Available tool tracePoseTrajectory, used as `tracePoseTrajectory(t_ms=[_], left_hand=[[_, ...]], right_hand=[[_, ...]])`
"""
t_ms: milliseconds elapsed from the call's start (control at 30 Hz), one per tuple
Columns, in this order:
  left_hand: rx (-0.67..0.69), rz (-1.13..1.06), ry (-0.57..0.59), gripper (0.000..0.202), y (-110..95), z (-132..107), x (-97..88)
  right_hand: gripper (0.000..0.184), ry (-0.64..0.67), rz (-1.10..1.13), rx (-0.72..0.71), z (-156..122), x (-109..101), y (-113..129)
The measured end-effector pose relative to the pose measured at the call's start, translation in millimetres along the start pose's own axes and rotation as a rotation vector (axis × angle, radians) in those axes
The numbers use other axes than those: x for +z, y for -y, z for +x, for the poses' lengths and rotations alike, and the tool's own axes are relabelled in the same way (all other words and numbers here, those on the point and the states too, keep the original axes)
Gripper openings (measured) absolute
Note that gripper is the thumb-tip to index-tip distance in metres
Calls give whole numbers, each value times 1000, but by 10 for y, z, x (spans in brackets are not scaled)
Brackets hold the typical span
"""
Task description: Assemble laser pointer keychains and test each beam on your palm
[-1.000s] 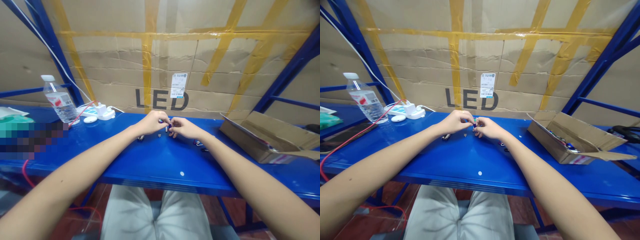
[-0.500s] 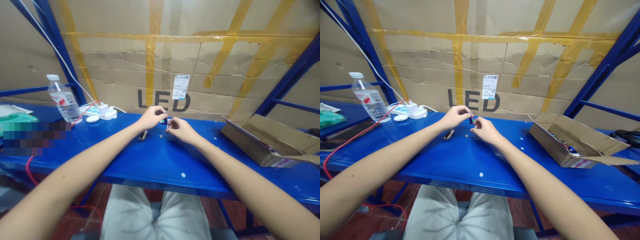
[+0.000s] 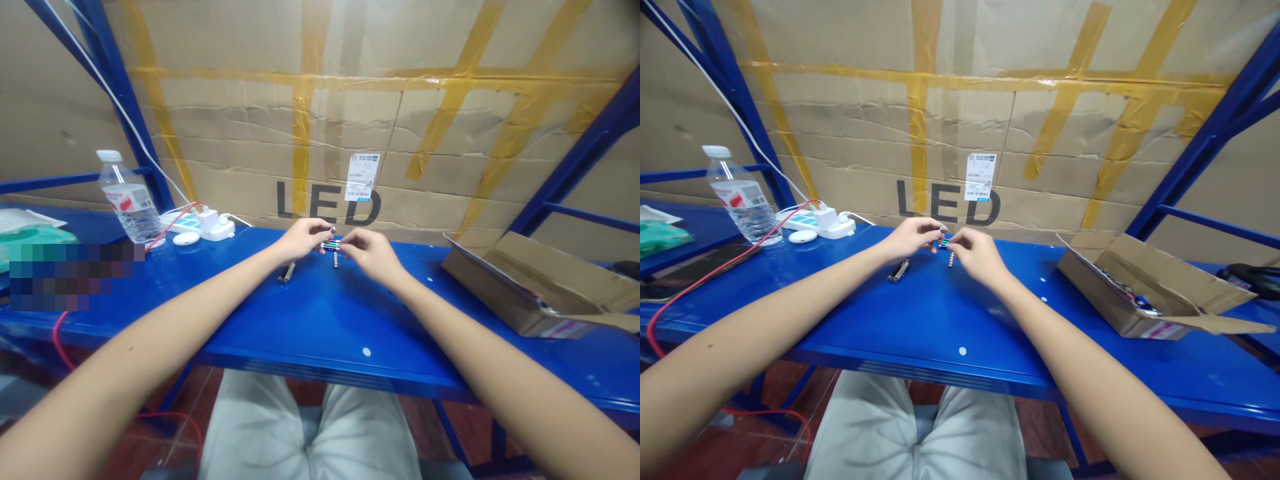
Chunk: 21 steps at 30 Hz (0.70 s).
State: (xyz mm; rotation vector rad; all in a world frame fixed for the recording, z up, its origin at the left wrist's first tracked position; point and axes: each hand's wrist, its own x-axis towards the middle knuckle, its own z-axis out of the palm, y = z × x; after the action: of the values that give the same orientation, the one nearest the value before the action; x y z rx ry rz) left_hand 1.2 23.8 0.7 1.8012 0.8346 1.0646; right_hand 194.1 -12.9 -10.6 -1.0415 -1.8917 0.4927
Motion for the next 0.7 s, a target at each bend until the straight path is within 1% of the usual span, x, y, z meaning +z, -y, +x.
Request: tracePoseTrajectory(t_ms=[67,133,267,333,467,533,600,700], left_hand=[[30,111,22,19,7,-5,19],[77,207,35,18,5,-19,47],[165,277,30,14,-15,-57,106],[177,269,29,13,-24,-74,124],[187,255,80,13,-27,-103,142],[238,322,74,12,-27,-124,149],[302,437,61,10,-34,-147,159],[335,596,76,11,-54,-171,180]], right_hand=[[9,-91,105,24,35,-93,-16],[10,-118,162,20,55,-141,-24],[12,-69,124,-7,52,-149,-37],[13,-45,78,-27,46,-148,-56],[12,5,40,-57,44,-159,-102],[12,20,33,-58,45,-167,-111],[11,36,21,-48,44,-175,-103],[13,79,-24,-36,38,-197,-78]])
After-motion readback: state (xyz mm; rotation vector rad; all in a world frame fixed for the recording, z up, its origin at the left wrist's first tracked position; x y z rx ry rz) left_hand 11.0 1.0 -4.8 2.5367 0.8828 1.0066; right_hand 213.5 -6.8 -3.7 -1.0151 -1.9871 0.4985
